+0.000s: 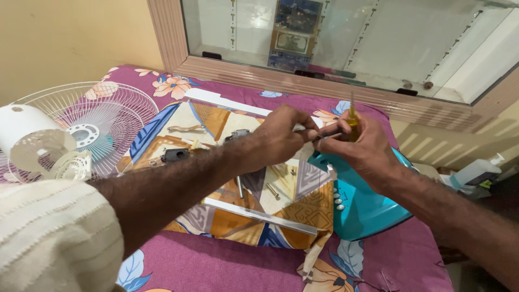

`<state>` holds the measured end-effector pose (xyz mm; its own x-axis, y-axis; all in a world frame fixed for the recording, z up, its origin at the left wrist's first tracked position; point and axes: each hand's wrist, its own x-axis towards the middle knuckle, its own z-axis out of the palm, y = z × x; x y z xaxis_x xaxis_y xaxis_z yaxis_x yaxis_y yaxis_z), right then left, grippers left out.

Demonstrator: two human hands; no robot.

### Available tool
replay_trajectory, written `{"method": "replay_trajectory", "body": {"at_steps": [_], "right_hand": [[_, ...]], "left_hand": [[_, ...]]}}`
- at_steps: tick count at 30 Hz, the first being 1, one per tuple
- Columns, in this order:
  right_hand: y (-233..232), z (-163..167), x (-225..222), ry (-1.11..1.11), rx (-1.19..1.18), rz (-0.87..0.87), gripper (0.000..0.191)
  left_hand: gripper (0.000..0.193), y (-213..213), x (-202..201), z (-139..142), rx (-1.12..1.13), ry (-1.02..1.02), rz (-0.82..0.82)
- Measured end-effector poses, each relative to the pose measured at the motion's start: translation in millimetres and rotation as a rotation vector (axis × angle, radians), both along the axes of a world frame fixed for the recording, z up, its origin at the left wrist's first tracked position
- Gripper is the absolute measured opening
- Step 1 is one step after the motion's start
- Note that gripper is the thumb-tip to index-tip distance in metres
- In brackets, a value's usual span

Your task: The person uses a screwdriver to remove screws from the teal fan housing and detaches the motor assembly. They then reattach the motor to the housing and tighten the screws to secure it.

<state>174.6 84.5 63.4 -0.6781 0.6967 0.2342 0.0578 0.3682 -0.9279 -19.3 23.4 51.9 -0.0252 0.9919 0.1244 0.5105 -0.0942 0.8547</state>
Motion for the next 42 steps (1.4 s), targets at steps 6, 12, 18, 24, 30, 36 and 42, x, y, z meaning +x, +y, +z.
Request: {"method": "replay_trajectory", "body": {"at_steps": [6,12,18,24,30,36,42], "right_hand": [[-5,-5,1,0.069,0.047,-0.001,0.034],[0,-11,-3,0.059,0.034,-0.038,0.037],[11,-12,-2,0.11,-0.161,0.085,0.044],[16,-13,-2,0.082,-0.245,0.119,0.041],[15,-11,-2,0.044,-0.256,0.067,0.039],[13,-7,-4,0.074,-0.331,0.083,0.044],[10,-12,-7,0.074,-0.381,0.16,0.046]], "left_hand": [[0.058,-15,6,18,-0.087,-0.028,0.085],[0.069,-28,-16,12,-0.104,-0.074,-0.021],[0.06,-37,-24,-3,0.097,0.108,-0.009],[0.049,-44,-15,-15,0.195,-0.133,-0.052],[0.043,-45,-2,-19,0.037,-0.043,0.039],[0.061,-47,-6,-19,0.001,-0.062,-0.051],[0.058,-51,-3,-41,0.17,-0.082,-0.062]]}}
